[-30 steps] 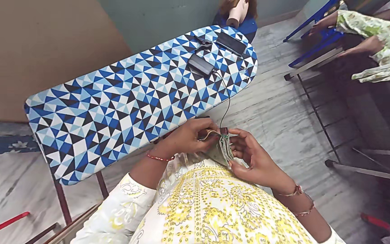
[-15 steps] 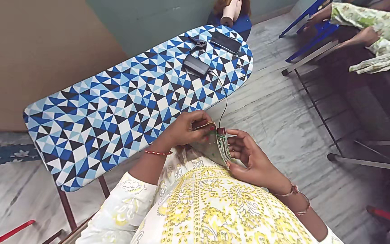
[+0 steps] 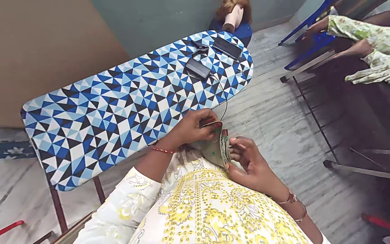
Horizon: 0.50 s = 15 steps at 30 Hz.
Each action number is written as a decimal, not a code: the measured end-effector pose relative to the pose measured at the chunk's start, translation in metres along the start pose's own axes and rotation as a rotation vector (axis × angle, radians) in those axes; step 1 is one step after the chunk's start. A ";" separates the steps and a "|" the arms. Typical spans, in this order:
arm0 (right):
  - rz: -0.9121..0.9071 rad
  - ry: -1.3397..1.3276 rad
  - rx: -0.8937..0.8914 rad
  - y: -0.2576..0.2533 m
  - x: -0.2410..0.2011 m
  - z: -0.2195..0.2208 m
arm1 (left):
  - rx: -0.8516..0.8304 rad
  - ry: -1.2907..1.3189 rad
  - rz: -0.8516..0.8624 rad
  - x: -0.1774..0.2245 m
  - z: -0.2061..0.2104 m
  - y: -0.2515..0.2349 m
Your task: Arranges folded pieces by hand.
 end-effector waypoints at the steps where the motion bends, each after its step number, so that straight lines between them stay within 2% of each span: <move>1: -0.005 0.019 -0.008 0.000 -0.001 0.000 | 0.007 0.002 -0.004 0.000 0.000 -0.001; 10: -0.045 0.352 0.044 0.000 -0.012 -0.001 | 0.016 -0.050 -0.062 0.002 0.003 -0.007; 15: -0.001 0.487 0.057 0.000 -0.021 0.000 | 0.024 -0.087 -0.040 0.004 0.007 -0.009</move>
Point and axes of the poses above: each hand's wrist, its own y-axis away from the middle knuckle, its own z-axis out of the palm, x = y × z, the point moved 3 cm from there along -y, towards the middle knuckle, and after that the axes turned 7 degrees about z, right-handed, at the moved point
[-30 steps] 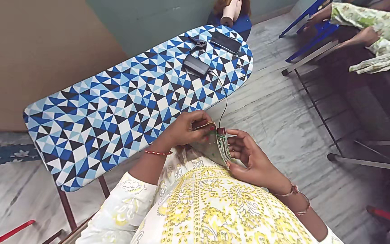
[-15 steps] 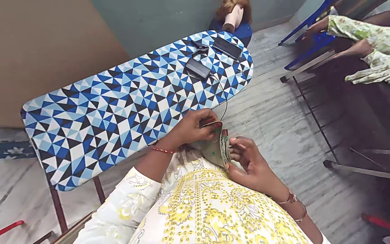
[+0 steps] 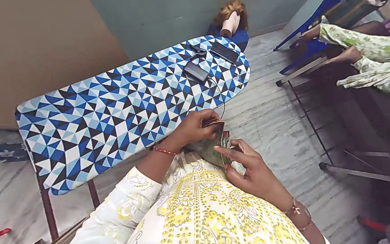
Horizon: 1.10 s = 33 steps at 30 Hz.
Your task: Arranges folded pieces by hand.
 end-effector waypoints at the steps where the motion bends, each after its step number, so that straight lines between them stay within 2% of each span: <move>1: 0.009 0.024 0.000 0.000 -0.002 -0.001 | 0.005 -0.006 0.003 0.000 0.001 0.000; 7: 0.078 0.096 -0.003 0.002 -0.005 -0.003 | 0.012 -0.033 -0.017 0.002 0.002 -0.001; 12: 0.176 0.009 0.033 0.004 -0.003 -0.005 | 0.079 -0.078 0.014 0.007 0.002 -0.003; 17: 0.223 -0.094 0.103 0.005 0.002 -0.007 | 0.131 -0.333 0.185 0.021 -0.009 0.004; 21: 0.251 -0.135 0.132 0.003 0.004 -0.006 | 0.152 -0.431 0.178 0.034 -0.016 0.023; 23: 0.263 -0.141 0.138 0.002 0.005 -0.006 | 0.172 -0.425 0.183 0.038 -0.016 0.035; 28: 0.283 -0.173 0.123 -0.001 0.007 -0.005 | 0.091 -0.285 0.222 0.038 -0.007 0.059; 33: 0.290 -0.216 0.117 -0.005 0.007 -0.003 | 0.072 -0.280 0.225 0.030 0.008 0.069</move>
Point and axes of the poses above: each hand's wrist, its own y-axis away from the middle knuckle, its own z-axis out of the palm, x = y × z, the point moved 3 cm from there along -y, towards the middle knuckle, and after that the axes turned 7 degrees about z, right-handed, at the moved point
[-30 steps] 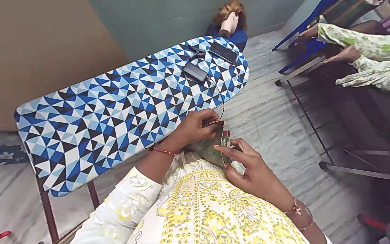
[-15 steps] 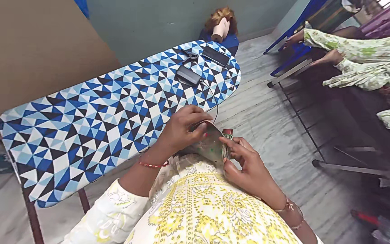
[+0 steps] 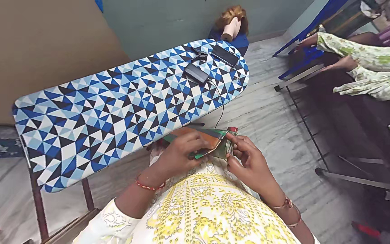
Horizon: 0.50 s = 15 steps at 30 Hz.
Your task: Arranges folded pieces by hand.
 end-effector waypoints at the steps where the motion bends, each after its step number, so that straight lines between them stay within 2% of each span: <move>1: 0.002 -0.008 -0.003 0.000 0.000 0.000 | 0.011 0.010 -0.005 -0.001 0.003 0.002; 15: -0.007 -0.105 -0.008 0.002 0.005 0.001 | 0.087 0.204 0.000 -0.005 0.027 -0.001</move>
Point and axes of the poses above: each hand's wrist, its own y-axis away from the middle knuckle, its own z-axis out of the palm, x = y × z, the point moved 3 cm from there along -y, towards the middle knuckle, and after that the axes turned 7 degrees about z, right-handed, at the moved point
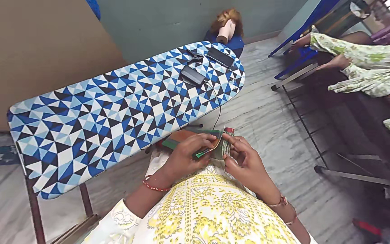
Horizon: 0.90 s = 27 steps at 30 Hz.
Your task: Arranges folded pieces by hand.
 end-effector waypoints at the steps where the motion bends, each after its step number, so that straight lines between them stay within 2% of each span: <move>1: -0.005 -0.006 -0.010 0.000 0.000 0.001 | 0.007 0.008 -0.020 0.000 0.002 0.001; 10: 0.008 -0.095 -0.031 -0.008 0.000 0.011 | 0.078 0.084 -0.154 -0.001 0.008 0.006; 18: 0.043 -0.350 -0.026 -0.027 -0.015 0.035 | 0.180 0.180 -0.206 -0.003 -0.001 0.006; 23: 0.055 -0.466 -0.020 -0.031 -0.018 0.041 | 0.227 0.260 -0.161 0.001 -0.008 0.008; 27: 0.059 -0.708 -0.091 -0.031 -0.005 0.039 | 0.230 0.207 -0.116 0.003 -0.010 0.008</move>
Point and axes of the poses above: each hand's wrist, its own y-axis away from the middle knuckle, its own z-axis out of the palm, x = y × z, the point moved 3 cm from there along -y, towards the middle knuckle, and after that the axes turned 7 degrees about z, right-handed, at the moved point
